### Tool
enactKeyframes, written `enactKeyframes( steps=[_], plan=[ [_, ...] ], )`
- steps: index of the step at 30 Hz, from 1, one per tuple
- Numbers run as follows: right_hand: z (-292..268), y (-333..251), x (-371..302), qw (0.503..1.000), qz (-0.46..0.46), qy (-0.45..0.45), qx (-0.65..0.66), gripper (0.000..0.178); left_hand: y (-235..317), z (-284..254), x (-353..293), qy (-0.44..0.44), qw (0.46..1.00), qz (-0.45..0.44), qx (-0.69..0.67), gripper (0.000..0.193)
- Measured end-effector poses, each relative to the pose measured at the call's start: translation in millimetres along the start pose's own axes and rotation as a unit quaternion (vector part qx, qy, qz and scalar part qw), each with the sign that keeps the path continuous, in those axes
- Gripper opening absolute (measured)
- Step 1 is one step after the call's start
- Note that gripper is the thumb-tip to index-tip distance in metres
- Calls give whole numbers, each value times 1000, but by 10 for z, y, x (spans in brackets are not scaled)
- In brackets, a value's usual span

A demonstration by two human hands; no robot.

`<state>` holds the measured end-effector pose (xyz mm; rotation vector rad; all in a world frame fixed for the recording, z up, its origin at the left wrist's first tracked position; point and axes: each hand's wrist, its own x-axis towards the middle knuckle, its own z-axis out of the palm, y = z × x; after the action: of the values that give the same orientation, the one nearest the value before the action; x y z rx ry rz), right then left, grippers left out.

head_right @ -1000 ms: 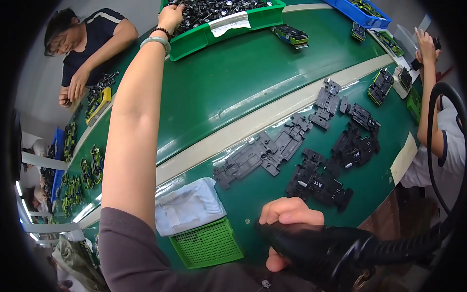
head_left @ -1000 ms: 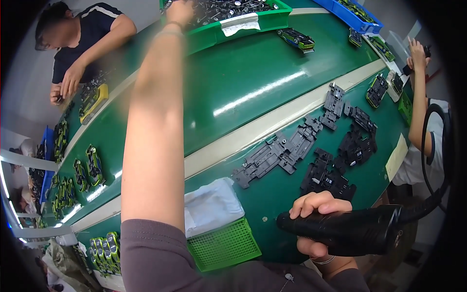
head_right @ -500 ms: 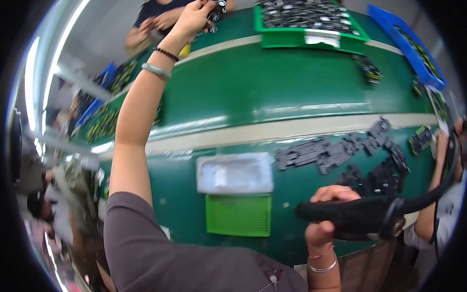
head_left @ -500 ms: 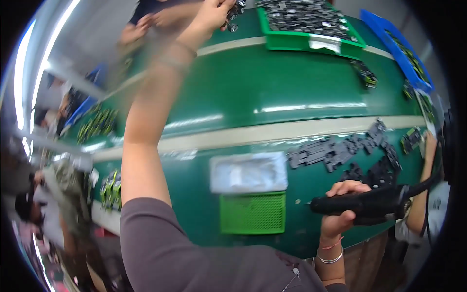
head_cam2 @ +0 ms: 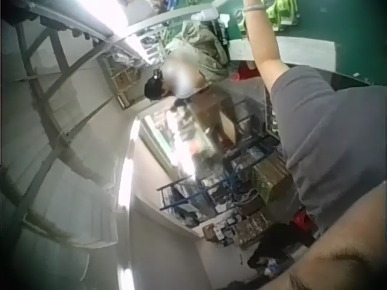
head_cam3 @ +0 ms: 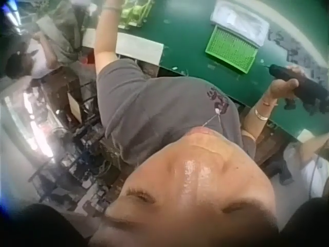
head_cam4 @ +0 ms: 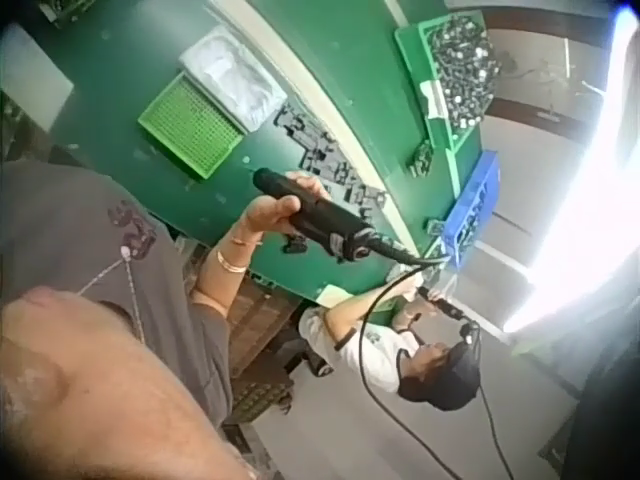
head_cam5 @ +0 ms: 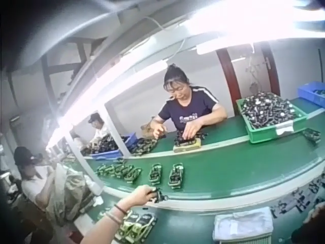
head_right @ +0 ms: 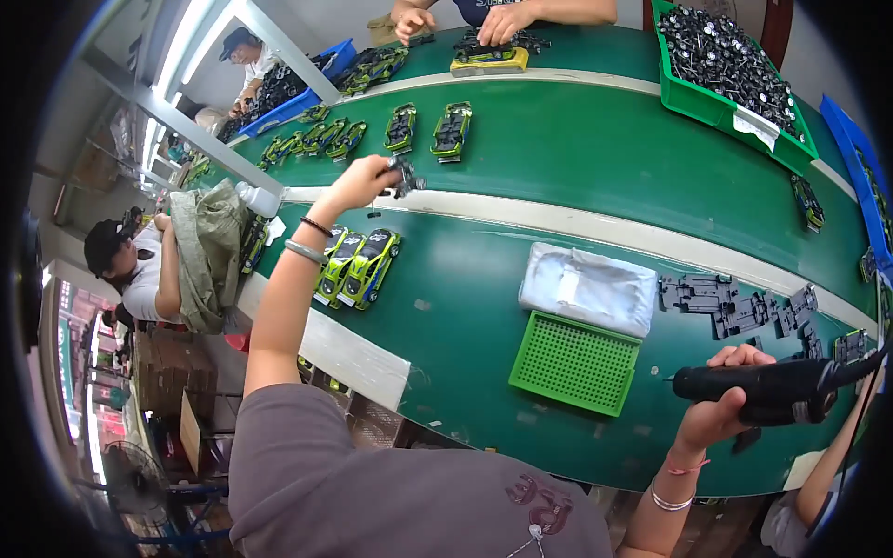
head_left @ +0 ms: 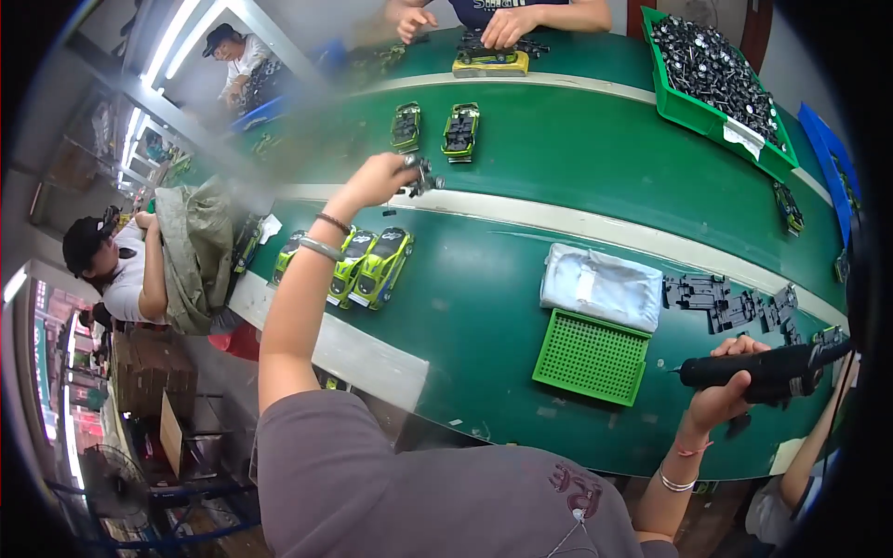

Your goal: The person assembles toy cars on a conveyor belt by fastening the chassis to the car body using an electric screwdriver and placing the completed cars into a partitioned box.

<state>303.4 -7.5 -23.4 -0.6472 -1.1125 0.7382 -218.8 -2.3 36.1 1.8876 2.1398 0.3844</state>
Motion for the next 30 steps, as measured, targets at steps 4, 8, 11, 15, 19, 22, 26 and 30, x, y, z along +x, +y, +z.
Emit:
enactKeyframes(
  steps=[4, 8, 11, 15, 19, 22, 26, 30],
  plan=[
    [31, -30, -17, 999, -21, -7, -26, 67, -185, 195, -42, -37, 994, 38, 99, 19],
    [-13, 7, -24, 999, -26, -15, -20, 67, -93, 330, -121, -57, 992, 59, 100, 29],
    [-30, 21, -22, 1000, -14, -7, -14, 66, 11, 248, -192, -85, 989, 59, 109, 39],
    [1, -26, 19, 999, 7, -35, 8, 55, 15, 176, -253, -86, 990, 104, 44, 54],
    [113, -81, 80, 996, 60, -64, -11, 47, 33, 214, -321, -31, 990, 136, 37, 53],
    [175, -68, 99, 993, 90, -75, -14, 39, 15, 219, -296, -58, 991, 121, 20, 45],
    [276, -99, 132, 990, 105, -80, -48, 38, 59, 204, -291, -40, 991, 130, 7, 40],
    [293, -54, 130, 989, 117, -82, -32, 40, 183, 253, -206, 14, 986, 162, 31, 46]
  ],
)
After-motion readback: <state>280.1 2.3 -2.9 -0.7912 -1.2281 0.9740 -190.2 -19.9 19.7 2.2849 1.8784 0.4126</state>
